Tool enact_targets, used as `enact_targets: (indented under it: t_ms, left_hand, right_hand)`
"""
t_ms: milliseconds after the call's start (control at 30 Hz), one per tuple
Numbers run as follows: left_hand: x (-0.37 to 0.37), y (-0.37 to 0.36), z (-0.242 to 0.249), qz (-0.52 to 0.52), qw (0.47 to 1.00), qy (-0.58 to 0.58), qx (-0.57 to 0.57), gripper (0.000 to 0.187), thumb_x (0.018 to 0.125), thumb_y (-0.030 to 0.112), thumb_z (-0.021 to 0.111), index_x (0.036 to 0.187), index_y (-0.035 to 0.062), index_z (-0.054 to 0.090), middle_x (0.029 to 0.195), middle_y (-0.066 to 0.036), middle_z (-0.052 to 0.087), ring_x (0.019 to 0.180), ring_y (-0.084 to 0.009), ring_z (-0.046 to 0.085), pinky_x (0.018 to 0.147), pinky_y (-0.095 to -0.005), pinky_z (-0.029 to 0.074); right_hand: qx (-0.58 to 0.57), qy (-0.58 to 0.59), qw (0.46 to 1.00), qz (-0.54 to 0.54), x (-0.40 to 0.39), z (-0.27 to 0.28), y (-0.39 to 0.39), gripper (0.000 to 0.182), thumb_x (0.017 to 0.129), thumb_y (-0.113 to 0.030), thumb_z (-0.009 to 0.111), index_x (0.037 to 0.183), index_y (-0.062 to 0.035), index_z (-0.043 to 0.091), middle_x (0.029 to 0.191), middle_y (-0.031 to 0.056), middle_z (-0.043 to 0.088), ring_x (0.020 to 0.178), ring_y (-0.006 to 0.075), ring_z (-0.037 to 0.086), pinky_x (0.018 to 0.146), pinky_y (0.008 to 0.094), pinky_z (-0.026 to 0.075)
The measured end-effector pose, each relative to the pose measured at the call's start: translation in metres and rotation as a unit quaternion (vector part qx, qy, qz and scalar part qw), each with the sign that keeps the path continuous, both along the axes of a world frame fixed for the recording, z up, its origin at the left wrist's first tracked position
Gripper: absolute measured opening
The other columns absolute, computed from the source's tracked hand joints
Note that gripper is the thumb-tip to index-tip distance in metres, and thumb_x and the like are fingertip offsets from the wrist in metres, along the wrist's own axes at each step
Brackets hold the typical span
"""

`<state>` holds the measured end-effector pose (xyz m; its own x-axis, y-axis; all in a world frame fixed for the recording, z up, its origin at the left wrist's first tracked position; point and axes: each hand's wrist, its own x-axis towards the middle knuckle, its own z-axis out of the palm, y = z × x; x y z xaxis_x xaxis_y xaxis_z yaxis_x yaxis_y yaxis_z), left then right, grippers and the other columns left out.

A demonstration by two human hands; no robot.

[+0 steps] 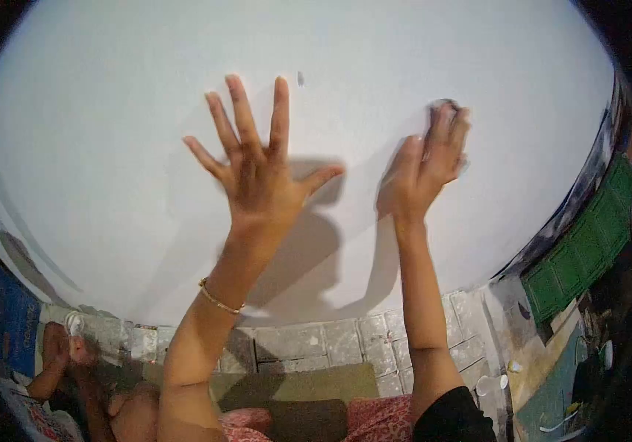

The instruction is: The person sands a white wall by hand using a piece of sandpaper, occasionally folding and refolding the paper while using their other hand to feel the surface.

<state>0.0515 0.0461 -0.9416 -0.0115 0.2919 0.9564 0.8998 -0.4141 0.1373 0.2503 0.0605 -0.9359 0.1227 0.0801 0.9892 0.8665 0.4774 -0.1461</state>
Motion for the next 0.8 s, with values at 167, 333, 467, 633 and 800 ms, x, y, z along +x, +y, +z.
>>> enact_targets:
  t_ms: [167,333,467,633,800]
  left_hand:
    - [-0.003,-0.006,-0.002,0.023,0.999,0.024,-0.041,0.128,0.052,0.072,0.071,0.149,0.0226,0.003,0.151,-0.023,-0.015,0.137,-0.0466,-0.013,0.095,-0.0766,-0.005]
    - [-0.003,-0.004,-0.004,0.019,0.999,0.028,-0.024,0.128,0.052,0.076,0.067,0.149,0.0236,0.002,0.151,-0.024,-0.014,0.137,-0.0485,-0.012,0.093,-0.0776,-0.006]
    - [-0.002,-0.001,-0.004,-0.006,1.000,0.008,0.006,0.122,0.051,0.074,0.066,0.149,0.0254,0.014,0.152,-0.025,-0.006,0.139,-0.0433,-0.010,0.094,-0.0704,-0.021]
    - [-0.001,-0.002,-0.004,-0.015,1.000,0.009,0.004,0.122,0.049,0.074,0.066,0.149,0.0260,0.015,0.152,-0.024,-0.005,0.139,-0.0434,-0.009,0.094,-0.0710,-0.021]
    - [-0.002,0.001,-0.005,0.005,1.000,0.012,-0.004,0.122,0.049,0.076,0.064,0.149,0.0264,0.014,0.152,-0.024,-0.005,0.139,-0.0432,-0.009,0.094,-0.0716,-0.019]
  right_hand:
    - [-0.001,-0.242,0.967,-0.076,0.001,-0.011,-0.004,0.051,0.087,-0.030,0.050,0.133,-0.0104,0.049,0.148,0.0158,0.031,0.141,0.0318,0.019,0.108,0.0538,-0.008]
    - [0.025,-0.090,0.995,-0.029,0.007,-0.018,-0.011,0.048,0.087,-0.030,0.049,0.132,-0.0147,0.051,0.147,0.0130,0.035,0.139,0.0285,0.025,0.109,0.0541,-0.008]
    - [0.002,-0.116,0.991,-0.062,0.017,-0.012,-0.006,0.052,0.088,-0.030,0.046,0.135,-0.0078,0.047,0.149,0.0180,0.028,0.141,0.0332,0.018,0.108,0.0539,-0.008]
    - [-0.003,-0.210,0.975,-0.078,0.013,-0.023,-0.011,0.053,0.086,-0.035,0.048,0.133,-0.0096,0.050,0.148,0.0158,0.032,0.141,0.0307,0.020,0.108,0.0532,-0.009]
    - [0.020,-0.061,0.998,-0.015,0.013,-0.023,-0.006,0.052,0.083,-0.038,0.054,0.129,-0.0141,0.055,0.145,0.0136,0.038,0.138,0.0285,0.028,0.109,0.0513,-0.011]
